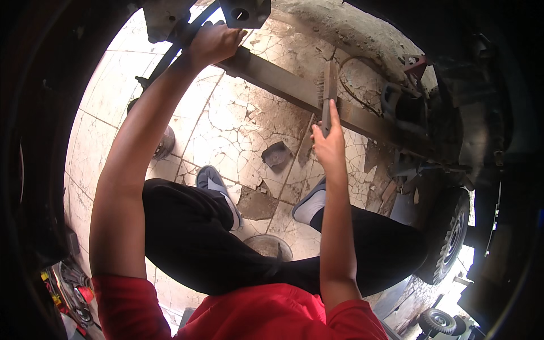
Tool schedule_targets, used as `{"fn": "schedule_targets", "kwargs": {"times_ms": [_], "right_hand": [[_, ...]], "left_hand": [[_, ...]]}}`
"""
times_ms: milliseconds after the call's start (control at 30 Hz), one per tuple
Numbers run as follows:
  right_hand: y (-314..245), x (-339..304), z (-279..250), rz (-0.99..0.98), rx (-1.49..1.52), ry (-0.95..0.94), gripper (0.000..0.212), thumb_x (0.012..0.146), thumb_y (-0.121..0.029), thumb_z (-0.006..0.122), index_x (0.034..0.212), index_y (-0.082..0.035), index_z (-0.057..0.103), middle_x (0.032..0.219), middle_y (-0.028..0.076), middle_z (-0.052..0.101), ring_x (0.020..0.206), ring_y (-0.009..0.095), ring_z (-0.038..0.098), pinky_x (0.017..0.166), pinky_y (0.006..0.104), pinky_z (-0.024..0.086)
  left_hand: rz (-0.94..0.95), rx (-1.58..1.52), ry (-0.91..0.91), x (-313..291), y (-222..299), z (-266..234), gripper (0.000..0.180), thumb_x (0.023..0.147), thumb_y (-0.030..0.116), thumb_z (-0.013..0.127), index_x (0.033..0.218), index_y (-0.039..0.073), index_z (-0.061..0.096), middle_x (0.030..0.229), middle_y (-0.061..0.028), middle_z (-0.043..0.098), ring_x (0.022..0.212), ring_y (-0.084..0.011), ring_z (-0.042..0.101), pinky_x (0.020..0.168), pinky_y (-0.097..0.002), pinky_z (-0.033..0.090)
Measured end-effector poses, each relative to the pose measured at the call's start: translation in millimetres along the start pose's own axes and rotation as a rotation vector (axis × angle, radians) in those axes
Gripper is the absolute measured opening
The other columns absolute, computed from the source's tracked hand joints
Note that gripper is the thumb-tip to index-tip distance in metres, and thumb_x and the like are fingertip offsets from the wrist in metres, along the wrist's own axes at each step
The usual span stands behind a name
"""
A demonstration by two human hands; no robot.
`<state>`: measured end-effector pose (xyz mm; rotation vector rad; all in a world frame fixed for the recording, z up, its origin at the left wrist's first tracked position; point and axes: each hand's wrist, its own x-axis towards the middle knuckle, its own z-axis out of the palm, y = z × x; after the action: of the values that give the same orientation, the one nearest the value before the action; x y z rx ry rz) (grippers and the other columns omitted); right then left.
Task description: The person sits under a raised vehicle and scrubs a metal undercarriage beam with a wire brush. They repeatedly scrub the same section of the beam, occasionally pausing to reposition their hands or the brush.
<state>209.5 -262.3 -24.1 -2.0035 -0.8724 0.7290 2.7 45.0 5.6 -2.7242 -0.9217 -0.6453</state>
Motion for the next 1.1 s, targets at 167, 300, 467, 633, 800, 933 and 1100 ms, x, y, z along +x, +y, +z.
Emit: {"fn": "schedule_targets", "kwargs": {"times_ms": [167, 300, 467, 633, 800, 933, 1100], "right_hand": [[-53.9, -15.3, 58.0, 0.115, 0.08, 0.023, 0.065, 0.098, -0.013, 0.065, 0.156, -0.028, 0.04, 0.135, 0.018, 0.065, 0.111, 0.028, 0.069, 0.101, 0.038, 0.051], [-34.0, -41.4, 105.6, -0.523, -0.106, 0.032, 0.06, 0.1, -0.02, 0.065, 0.154, -0.031, 0.041, 0.133, 0.022, 0.065, 0.107, 0.034, 0.071, 0.083, 0.0397, 0.059], [18.3, -9.8, 11.1, -0.133, -0.034, 0.2, 0.057, 0.101, -0.009, 0.06, 0.154, -0.023, 0.044, 0.132, 0.021, 0.065, 0.074, 0.012, 0.067, 0.065, 0.0296, 0.057], [0.7, -8.2, 25.3, -0.06, -0.032, 0.185, 0.056, 0.1, -0.009, 0.06, 0.154, -0.015, 0.042, 0.136, 0.02, 0.064, 0.102, 0.024, 0.071, 0.088, 0.0364, 0.057], [-46.6, -44.2, 113.3, -0.355, -0.067, 0.022, 0.057, 0.099, -0.013, 0.062, 0.152, -0.024, 0.042, 0.139, 0.02, 0.062, 0.115, 0.037, 0.068, 0.095, 0.0422, 0.058], [8.8, -26.8, 26.5, -0.298, -0.055, 0.122, 0.056, 0.099, -0.008, 0.06, 0.152, -0.019, 0.046, 0.154, 0.014, 0.049, 0.137, 0.028, 0.053, 0.112, 0.0362, 0.045], [124.0, -8.3, -153.7, -0.077, -0.333, 0.569, 0.056, 0.098, -0.005, 0.061, 0.151, -0.013, 0.046, 0.154, 0.015, 0.048, 0.141, 0.03, 0.048, 0.118, 0.038, 0.036]], "left_hand": [[0.016, 0.041, -0.008, 2.4, 0.7, -0.6, 0.036, 0.102, 0.034, 0.052, 0.088, 0.007, 0.072, 0.081, -0.0143, 0.073, 0.076, -0.0325, 0.073, 0.066, -0.0458, 0.059], [0.056, -0.029, 0.155, -0.8, -20.2, 19.8, 0.034, 0.102, 0.031, 0.052, 0.088, 0.006, 0.071, 0.08, -0.0138, 0.073, 0.076, -0.0316, 0.073, 0.066, -0.0465, 0.06], [0.064, -0.023, 0.109, 1.6, -5.1, 7.2, 0.031, 0.101, 0.03, 0.054, 0.09, 0.005, 0.069, 0.08, -0.0145, 0.073, 0.074, -0.0308, 0.073, 0.065, -0.0443, 0.06], [0.102, 0.021, 0.116, 3.3, -7.8, 8.9, 0.03, 0.101, 0.029, 0.055, 0.091, 0.004, 0.068, 0.081, -0.0156, 0.072, 0.072, -0.0306, 0.073, 0.062, -0.0403, 0.06], [0.198, 0.014, 0.137, -2.2, -21.6, 19.9, 0.022, 0.1, 0.019, 0.055, 0.088, 0.004, 0.065, 0.078, -0.015, 0.068, 0.071, -0.0304, 0.071, 0.06, -0.0393, 0.059], [0.222, -0.011, 0.186, -3.7, -29.2, 23.6, 0.011, 0.099, 0.012, 0.054, 0.102, 0.005, 0.062, 0.086, -0.0148, 0.068, 0.078, -0.0314, 0.069, 0.064, -0.0404, 0.057], [0.194, -0.017, 0.144, 2.5, -22.4, 24.6, 0.012, 0.1, 0.014, 0.054, 0.104, 0.004, 0.061, 0.087, -0.0152, 0.069, 0.082, -0.0327, 0.069, 0.069, -0.0431, 0.056]]}}
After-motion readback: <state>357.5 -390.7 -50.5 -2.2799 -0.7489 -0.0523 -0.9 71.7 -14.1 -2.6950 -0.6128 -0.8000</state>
